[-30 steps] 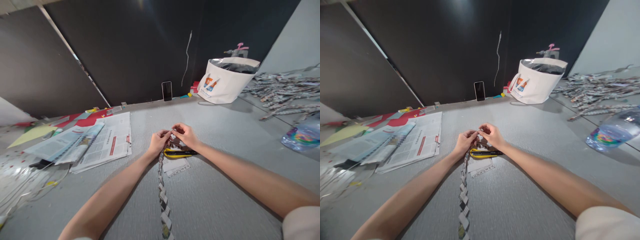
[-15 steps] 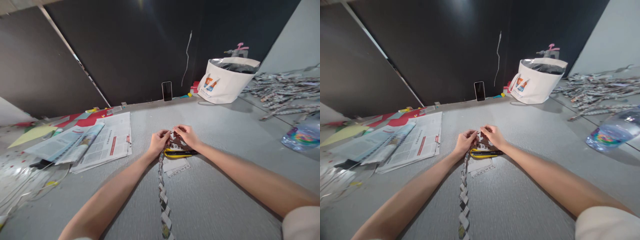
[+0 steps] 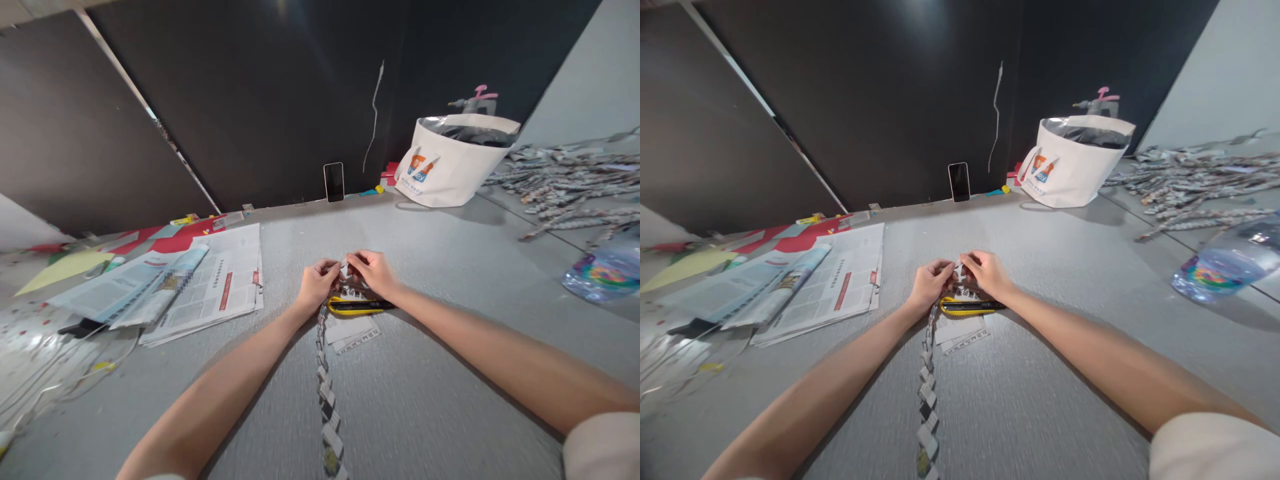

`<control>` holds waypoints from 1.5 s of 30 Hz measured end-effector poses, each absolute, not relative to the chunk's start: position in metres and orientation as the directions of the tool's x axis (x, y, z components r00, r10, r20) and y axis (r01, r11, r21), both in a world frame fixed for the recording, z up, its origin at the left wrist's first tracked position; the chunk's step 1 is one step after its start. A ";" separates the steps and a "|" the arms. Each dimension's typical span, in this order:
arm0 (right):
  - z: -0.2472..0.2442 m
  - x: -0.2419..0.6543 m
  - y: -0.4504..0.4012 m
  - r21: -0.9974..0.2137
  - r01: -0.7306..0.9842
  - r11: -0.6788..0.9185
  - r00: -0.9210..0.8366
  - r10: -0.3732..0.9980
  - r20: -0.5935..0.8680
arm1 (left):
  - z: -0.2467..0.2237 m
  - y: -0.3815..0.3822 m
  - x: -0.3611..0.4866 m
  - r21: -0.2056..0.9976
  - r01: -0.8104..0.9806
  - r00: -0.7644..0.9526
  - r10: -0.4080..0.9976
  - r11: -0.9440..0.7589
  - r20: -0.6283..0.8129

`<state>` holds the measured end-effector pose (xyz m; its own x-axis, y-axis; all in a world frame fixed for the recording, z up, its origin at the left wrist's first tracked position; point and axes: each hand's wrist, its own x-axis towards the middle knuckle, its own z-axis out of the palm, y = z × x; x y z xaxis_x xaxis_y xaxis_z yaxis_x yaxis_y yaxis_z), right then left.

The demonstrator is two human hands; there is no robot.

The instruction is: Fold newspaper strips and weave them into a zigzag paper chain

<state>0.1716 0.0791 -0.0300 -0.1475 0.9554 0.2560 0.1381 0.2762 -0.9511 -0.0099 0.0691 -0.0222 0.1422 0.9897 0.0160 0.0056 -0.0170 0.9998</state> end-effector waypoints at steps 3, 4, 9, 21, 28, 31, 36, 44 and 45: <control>-0.030 0.171 0.078 -0.950 0.158 0.268 -0.143 0.959 0.246 | -0.022 0.070 -0.010 1.000 0.010 0.134 0.991 -0.021 0.019; -0.030 0.171 0.078 -0.949 0.166 0.269 -0.141 0.959 0.247 | -0.021 0.069 -0.010 1.000 0.012 0.133 0.991 -0.022 0.020; -0.030 0.170 0.077 -0.937 0.201 0.286 -0.134 0.955 0.263 | -0.020 0.069 -0.009 0.999 0.025 0.135 0.991 -0.024 0.020; -0.027 0.171 0.076 -0.924 0.166 0.346 -0.198 0.929 0.313 | -0.021 0.068 -0.010 1.000 0.000 0.134 0.991 -0.025 0.025; -0.030 0.171 0.076 -0.925 0.177 0.336 -0.237 0.927 0.291 | -0.022 0.069 -0.010 1.000 -0.002 0.127 0.992 -0.020 0.020; -0.029 0.171 0.075 -0.913 0.191 0.359 -0.244 0.919 0.310 | -0.023 0.070 -0.010 0.999 0.003 0.130 0.991 -0.045 0.044; -0.029 0.170 0.076 -0.930 0.160 0.332 -0.223 0.930 0.293 | -0.021 0.069 -0.010 0.999 -0.014 0.129 0.991 -0.036 0.038; -0.029 0.170 0.077 -0.931 0.119 0.346 -0.161 0.932 0.326 | -0.020 0.069 -0.010 0.997 -0.081 0.117 0.993 0.009 0.001; -0.030 0.170 0.078 -0.923 0.126 0.363 -0.158 0.926 0.343 | -0.020 0.069 -0.010 0.996 -0.086 0.117 0.993 0.011 -0.001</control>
